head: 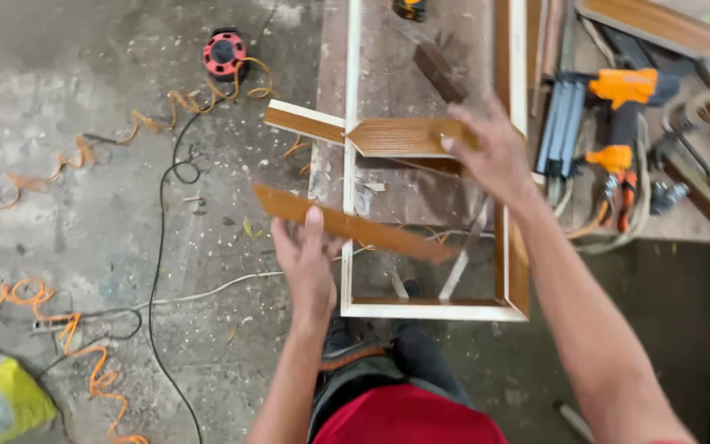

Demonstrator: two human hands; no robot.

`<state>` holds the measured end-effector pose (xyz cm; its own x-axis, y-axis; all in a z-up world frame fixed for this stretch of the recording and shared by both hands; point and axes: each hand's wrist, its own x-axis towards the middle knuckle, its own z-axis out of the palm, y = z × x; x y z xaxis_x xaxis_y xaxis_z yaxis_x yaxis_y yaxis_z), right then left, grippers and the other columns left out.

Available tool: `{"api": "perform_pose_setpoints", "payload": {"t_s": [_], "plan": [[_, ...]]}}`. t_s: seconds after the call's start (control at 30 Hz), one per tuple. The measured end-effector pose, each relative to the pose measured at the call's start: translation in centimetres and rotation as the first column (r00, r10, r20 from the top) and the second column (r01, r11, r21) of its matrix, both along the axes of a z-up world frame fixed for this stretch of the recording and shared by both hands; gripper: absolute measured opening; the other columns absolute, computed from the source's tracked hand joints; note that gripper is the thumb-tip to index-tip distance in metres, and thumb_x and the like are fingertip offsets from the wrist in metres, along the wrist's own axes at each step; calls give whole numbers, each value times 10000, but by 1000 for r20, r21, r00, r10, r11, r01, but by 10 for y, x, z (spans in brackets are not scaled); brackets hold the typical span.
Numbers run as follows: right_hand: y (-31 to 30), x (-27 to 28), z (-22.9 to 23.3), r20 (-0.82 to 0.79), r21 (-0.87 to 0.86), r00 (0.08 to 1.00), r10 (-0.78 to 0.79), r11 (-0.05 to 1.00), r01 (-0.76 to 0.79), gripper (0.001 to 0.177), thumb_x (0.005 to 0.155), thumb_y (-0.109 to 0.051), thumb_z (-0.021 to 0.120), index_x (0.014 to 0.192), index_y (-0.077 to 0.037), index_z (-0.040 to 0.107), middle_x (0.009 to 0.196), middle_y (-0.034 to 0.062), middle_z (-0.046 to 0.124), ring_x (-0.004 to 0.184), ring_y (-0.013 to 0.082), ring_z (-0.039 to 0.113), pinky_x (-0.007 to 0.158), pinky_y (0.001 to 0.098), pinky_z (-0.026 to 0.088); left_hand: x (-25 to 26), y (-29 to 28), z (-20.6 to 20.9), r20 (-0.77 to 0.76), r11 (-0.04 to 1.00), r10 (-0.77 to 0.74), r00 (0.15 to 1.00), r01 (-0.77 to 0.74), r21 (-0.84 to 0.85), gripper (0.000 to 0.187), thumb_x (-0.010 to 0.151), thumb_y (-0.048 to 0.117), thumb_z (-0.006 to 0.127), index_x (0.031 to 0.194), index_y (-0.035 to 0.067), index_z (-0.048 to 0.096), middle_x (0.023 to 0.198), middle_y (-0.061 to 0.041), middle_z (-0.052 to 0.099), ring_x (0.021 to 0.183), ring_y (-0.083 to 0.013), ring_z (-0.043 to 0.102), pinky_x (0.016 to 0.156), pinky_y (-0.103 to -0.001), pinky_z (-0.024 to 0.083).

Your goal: Assembling a wooden picture frame using a miter saw, glue, and a nail gun.

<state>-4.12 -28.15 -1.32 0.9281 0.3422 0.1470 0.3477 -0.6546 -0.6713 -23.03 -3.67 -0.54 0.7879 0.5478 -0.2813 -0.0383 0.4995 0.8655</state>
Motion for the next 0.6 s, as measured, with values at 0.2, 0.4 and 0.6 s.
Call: {"api": "perform_pose_setpoints", "payload": {"t_s": [0.2, 0.4, 0.6], "plan": [[-7, -207, 8, -413, 334, 875, -253, 852, 403, 467, 929, -210, 778, 1379, -99, 720, 1261, 131, 774, 983, 249, 723, 890, 360, 568, 43, -20, 36, 97, 923, -313, 945, 279, 266, 436, 1053, 221, 640, 1396, 28, 453, 1183, -115, 672, 986, -159, 687, 739, -293, 594], [34, -259, 30, 434, -61, 847, -307, 928, 367, 680, 855, -275, 817, 1427, -32, 539, 1343, 228, 592, 1230, 377, 568, 1062, 473, 452, 40, -42, 36, 171, 875, -479, 861, 454, 166, 426, 1041, 182, 650, 1365, 37, 415, 1146, -111, 676, 928, -181, 716, 685, -320, 627], [34, -251, 21, 209, -91, 921, -330, 931, 354, 723, 870, -296, 800, 1473, -12, 520, 1172, 144, 648, 1064, 322, 592, 941, 464, 426, 20, -38, 19, 50, 899, -438, 898, 437, 34, 448, 1007, 145, 634, 1371, 60, 387, 1147, -109, 671, 949, -200, 718, 666, -381, 671]]}}
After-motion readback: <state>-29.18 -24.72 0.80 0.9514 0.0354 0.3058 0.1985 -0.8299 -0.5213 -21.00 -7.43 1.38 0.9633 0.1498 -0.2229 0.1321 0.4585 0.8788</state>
